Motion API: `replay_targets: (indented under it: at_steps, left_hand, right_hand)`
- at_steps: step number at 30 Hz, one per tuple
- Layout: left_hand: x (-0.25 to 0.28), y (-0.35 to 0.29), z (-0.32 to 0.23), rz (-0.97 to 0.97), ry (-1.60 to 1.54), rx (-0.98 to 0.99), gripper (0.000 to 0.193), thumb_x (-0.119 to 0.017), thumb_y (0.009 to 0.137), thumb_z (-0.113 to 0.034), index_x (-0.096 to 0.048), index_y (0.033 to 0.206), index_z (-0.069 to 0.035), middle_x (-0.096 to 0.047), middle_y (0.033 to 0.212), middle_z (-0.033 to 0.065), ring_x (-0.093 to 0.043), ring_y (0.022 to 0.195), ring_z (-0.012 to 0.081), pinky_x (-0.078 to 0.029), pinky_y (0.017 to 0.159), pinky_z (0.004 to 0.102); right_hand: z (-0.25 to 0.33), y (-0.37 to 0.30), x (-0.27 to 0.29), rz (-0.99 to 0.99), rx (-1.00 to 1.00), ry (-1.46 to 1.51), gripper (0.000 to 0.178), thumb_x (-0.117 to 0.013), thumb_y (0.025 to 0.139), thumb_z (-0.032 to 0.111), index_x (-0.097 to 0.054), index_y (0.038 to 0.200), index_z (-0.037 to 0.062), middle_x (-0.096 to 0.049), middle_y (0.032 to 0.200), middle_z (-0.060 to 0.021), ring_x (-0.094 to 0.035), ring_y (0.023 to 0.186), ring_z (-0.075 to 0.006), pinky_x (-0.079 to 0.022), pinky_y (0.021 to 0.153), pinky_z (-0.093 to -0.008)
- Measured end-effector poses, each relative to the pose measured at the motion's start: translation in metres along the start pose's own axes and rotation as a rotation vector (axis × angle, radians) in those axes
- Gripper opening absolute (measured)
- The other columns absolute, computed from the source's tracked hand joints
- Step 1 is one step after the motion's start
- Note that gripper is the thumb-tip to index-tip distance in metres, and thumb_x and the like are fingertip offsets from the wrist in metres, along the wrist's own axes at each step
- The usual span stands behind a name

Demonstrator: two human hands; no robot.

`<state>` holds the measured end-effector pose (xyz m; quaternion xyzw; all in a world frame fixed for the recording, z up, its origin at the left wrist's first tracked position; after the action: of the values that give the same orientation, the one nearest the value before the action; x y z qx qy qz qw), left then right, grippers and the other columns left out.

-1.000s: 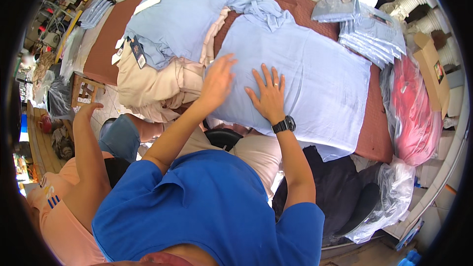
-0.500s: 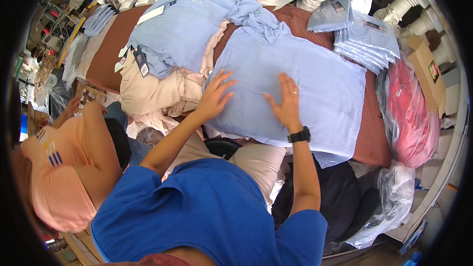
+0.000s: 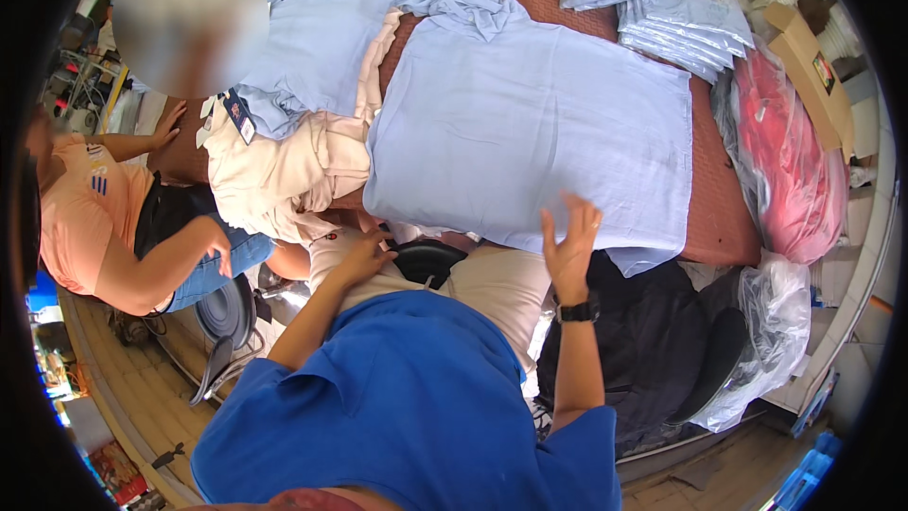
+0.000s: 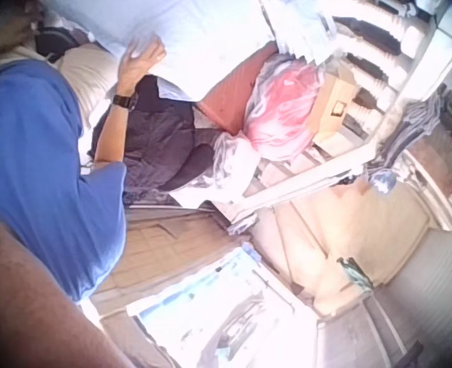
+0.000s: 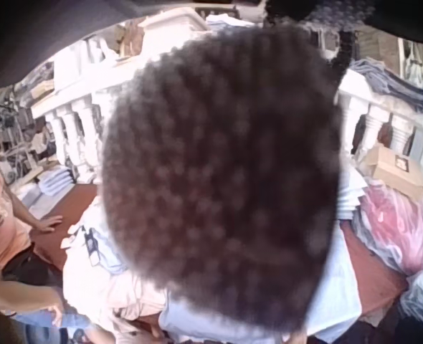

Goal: The person folds a light blue shirt, inserts it into a clear plastic bag, and places it onto a stack before picking up another shirt to spread it out on the table.

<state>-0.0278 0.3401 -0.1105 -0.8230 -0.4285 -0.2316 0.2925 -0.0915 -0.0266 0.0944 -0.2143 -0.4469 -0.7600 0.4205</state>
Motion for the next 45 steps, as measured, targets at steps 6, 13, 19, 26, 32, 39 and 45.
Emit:
replay_targets:
  at_steps: [6, 13, 19, 26, 32, 39, 45]
  left_hand:
    - [-0.051, 0.039, 0.007, 0.313, 0.221, -0.013, 0.069, -0.076, 0.082, -0.034, -0.052, 0.138, -0.001, -0.055, 0.136, 0.0244, -0.053, 0.125, 0.0405, -0.044, 0.106, 0.0451]
    - [-0.100, 0.056, 0.028, 0.439, 0.264, 0.066, 0.074, -0.079, 0.077, -0.038, -0.053, 0.136, -0.001, -0.058, 0.132, 0.0212, -0.055, 0.124, 0.0376, -0.044, 0.106, 0.0434]
    - [-0.111, 0.053, 0.044, 0.487, 0.230, 0.072, 0.079, -0.081, 0.073, -0.039, -0.052, 0.138, -0.003, -0.056, 0.133, 0.0217, -0.053, 0.126, 0.0379, -0.043, 0.107, 0.0429]
    - [-0.139, 0.064, 0.062, 0.543, 0.260, 0.108, 0.091, -0.083, 0.068, -0.048, -0.050, 0.143, -0.008, -0.054, 0.136, 0.0216, -0.049, 0.130, 0.0374, -0.040, 0.109, 0.0452]
    - [-0.101, 0.032, -0.010, 0.645, 0.528, 0.128, 0.068, -0.072, 0.086, -0.048, -0.056, 0.135, -0.004, -0.058, 0.134, 0.0208, -0.057, 0.124, 0.0357, -0.049, 0.099, 0.0454]
    - [0.137, -0.008, -0.198, 0.353, -0.622, -0.329, 0.043, -0.063, 0.099, -0.037, -0.059, 0.128, -0.006, -0.063, 0.123, 0.0084, -0.060, 0.110, 0.0204, -0.048, 0.094, 0.0366]
    - [0.408, -0.043, -0.147, -1.118, -0.616, -0.409, 0.080, -0.067, 0.095, -0.016, -0.015, 0.152, 0.001, -0.053, 0.135, 0.0182, -0.066, 0.104, 0.0260, -0.052, 0.091, 0.0350]
  right_hand:
    - [0.039, -0.045, -0.033, 0.097, 0.031, 0.163, 0.022, -0.073, 0.085, 0.002, -0.064, 0.105, 0.0010, -0.064, 0.093, -0.0147, -0.059, 0.087, -0.0342, -0.047, 0.080, -0.0436]
    - [0.051, 0.001, -0.054, 0.073, 0.089, 0.212, 0.022, -0.072, 0.086, 0.005, -0.063, 0.106, 0.0013, -0.063, 0.096, -0.0169, -0.057, 0.091, -0.0358, -0.046, 0.081, -0.0447]
    - [0.038, 0.063, -0.086, 0.133, 0.125, -0.027, 0.039, -0.072, 0.089, 0.020, -0.059, 0.123, 0.0034, -0.054, 0.129, -0.0176, -0.048, 0.119, -0.0377, -0.038, 0.099, -0.0498]
    - [0.025, 0.077, -0.109, 0.148, 0.148, -0.203, 0.053, -0.069, 0.091, 0.037, -0.056, 0.133, 0.0061, -0.047, 0.147, -0.0125, -0.039, 0.135, -0.0368, -0.028, 0.114, -0.0511]
    - [0.022, 0.080, -0.102, 0.147, 0.086, -0.229, 0.052, -0.068, 0.092, 0.037, -0.056, 0.132, 0.0068, -0.047, 0.146, -0.0122, -0.038, 0.136, -0.0369, -0.028, 0.114, -0.0518]
    - [0.028, 0.080, -0.106, 0.137, 0.136, -0.249, 0.050, -0.066, 0.093, 0.037, -0.056, 0.132, 0.0059, -0.048, 0.146, -0.0127, -0.040, 0.135, -0.0372, -0.030, 0.112, -0.0514]
    - [0.032, 0.077, -0.109, 0.137, 0.154, -0.220, 0.050, -0.065, 0.094, 0.037, -0.056, 0.132, 0.0059, -0.048, 0.146, -0.0128, -0.040, 0.135, -0.0371, -0.030, 0.112, -0.0515]
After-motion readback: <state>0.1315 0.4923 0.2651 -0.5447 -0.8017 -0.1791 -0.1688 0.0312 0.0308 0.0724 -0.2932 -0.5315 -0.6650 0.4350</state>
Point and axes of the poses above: each hand's wrist, its own y-axis towards the middle knuckle, its own x-axis out of the back of the hand, z = x × y, the point moved 10 cm from there along y, towards the middle knuckle
